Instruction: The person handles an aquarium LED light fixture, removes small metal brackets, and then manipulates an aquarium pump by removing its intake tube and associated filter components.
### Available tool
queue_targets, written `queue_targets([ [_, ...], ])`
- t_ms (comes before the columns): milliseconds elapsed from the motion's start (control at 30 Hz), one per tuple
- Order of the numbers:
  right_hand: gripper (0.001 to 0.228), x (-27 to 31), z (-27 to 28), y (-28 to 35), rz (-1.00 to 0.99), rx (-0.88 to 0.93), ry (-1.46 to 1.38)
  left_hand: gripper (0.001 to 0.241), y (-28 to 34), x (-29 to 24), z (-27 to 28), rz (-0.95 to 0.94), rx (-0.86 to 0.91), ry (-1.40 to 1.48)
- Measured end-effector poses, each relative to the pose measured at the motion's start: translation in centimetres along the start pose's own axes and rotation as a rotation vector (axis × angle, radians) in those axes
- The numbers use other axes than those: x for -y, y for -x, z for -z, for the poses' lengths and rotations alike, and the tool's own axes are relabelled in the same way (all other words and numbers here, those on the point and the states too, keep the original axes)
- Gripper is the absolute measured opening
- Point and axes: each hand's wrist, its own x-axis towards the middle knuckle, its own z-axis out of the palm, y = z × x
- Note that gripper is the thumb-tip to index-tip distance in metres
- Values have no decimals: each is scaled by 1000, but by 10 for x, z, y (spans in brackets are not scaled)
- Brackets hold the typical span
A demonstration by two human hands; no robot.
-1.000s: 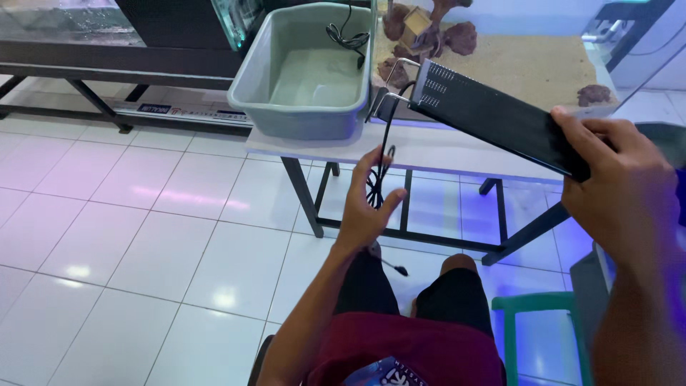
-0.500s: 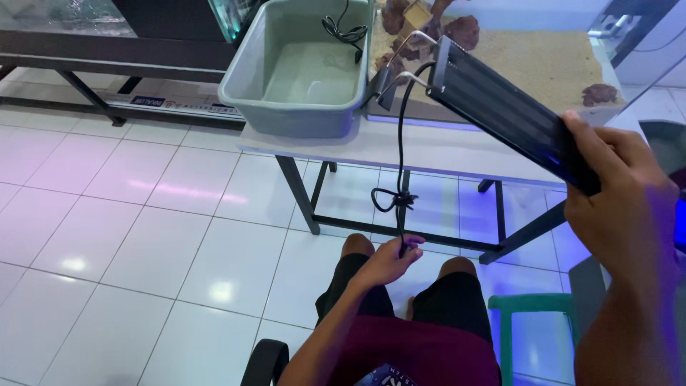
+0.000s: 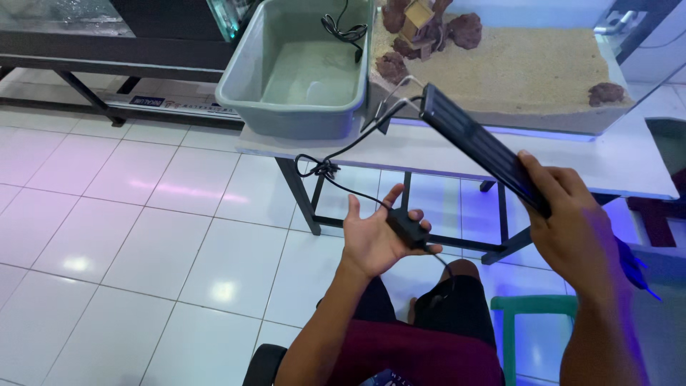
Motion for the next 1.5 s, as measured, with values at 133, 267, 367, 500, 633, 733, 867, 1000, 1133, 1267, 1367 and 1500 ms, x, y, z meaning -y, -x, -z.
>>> queue_targets([
  [133,73,-10,-2,5,-2,34,13,119,-3,-26,9,9,81,92],
  [267,79,-31,-4,9,90,-88,26,111,-1,-49,15,-45,34,148],
  [367,79,-38,2,10,120,-140,34,103,3,-59,8,-129,-122,130],
  [500,81,-52,5,11,171,-197,134,95,2,-77,19,-172,-81,52],
  [633,87,-63,7,12,145,-133,327,88,5,-75,-15,-309,-238,41],
  [733,92,-75,0,15,145,-133,352,99,7,-78,-25,-430,-449,92],
  [867,92,-78,-4,16,136,-153,513,90,6,-78,-19,-484,-283,-57],
  [1000,95,-72,-10,16,107,-170,458,103,2,-69,-22,-493,-384,-135],
  [1133,97,-70,-14,17,73,-142,421,130,-2,-56,-26,-542,-406,-193],
  [1267,99,-69,-16,19,67,-140,421,117,-6,-50,-10,-587,-261,-295],
  [1367,99,-62,-15,19,78,-125,420,74,-13,-45,1,-611,-189,-314],
  [1500,100,-49,-19,19,133,-115,337,55,-20,-39,10,-564,-89,-395],
])
